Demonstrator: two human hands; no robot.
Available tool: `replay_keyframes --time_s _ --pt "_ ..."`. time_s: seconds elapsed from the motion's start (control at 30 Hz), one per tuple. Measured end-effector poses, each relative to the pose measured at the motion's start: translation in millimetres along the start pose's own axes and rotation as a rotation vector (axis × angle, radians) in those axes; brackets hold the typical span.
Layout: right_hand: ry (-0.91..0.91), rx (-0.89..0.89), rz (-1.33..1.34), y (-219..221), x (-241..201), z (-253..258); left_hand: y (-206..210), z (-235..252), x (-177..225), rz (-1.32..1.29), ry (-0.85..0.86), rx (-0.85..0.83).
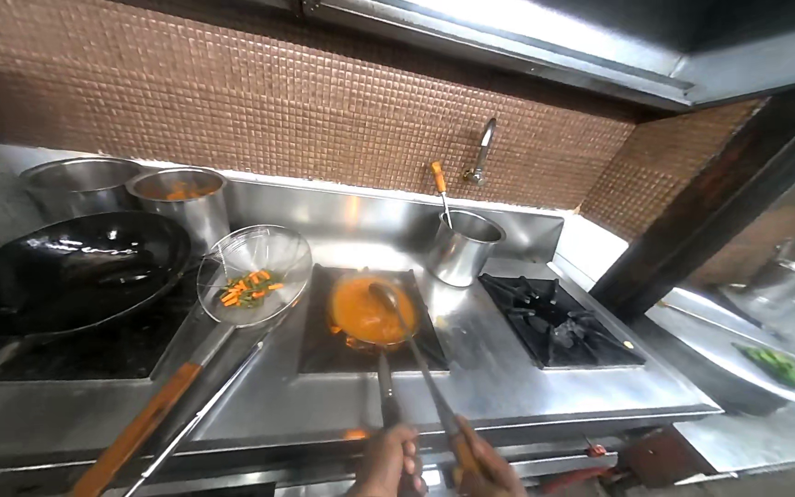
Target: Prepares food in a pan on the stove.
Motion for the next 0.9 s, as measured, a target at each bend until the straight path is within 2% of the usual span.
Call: replay_keyframes --time_s 0.07,0.17,0.3,0.43,0.5,0.6,0.67,0.73,0.83,0.9 --pt "0.001 0.018 0.073 -3 -2 16 -5 1 2 -0.003 -0.008 0.002" --pt "0.056 0.061 -0.099 -4 -2 44 -13 0 5 -0.011 -0.021 0.01" --pt "0.056 0.023 -0.509 8 -16 73 -10 -11 2 0.026 -0.043 -0.02" --pt "0.07 0.031 -1.028 14 -23 45 -26 10 16 0.043 -0.044 -0.052" --pt "0.069 0.096 -1.185 0 -22 35 -29 8 23 0.016 -0.03 -0.046" --pt "0.072 0.179 -1.272 -29 -17 51 -22 -15 11 0.014 -0.029 -0.014" --pt "0.097 0.152 -1.17 -42 -7 65 -19 -17 4 0.016 -0.017 -0.003" --pt "0.095 0.094 -0.865 -43 9 63 -24 -4 4 0.007 -0.007 -0.012" --pt "0.076 0.006 -0.083 -14 19 24 -23 8 8 -0.01 -0.02 -0.024" --pt "0.027 -0.027 0.417 5 7 -2 -17 1 5 -0.006 -0.036 -0.029"
Point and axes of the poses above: each hand's wrist, its own z-axis towards the middle knuckle, its own y-axis out of the palm, x = y × z, the point moved 8 cm from there along z, towards the middle knuckle, and after that the axes turned 7 degrees about -x, right-handed, at the moved point
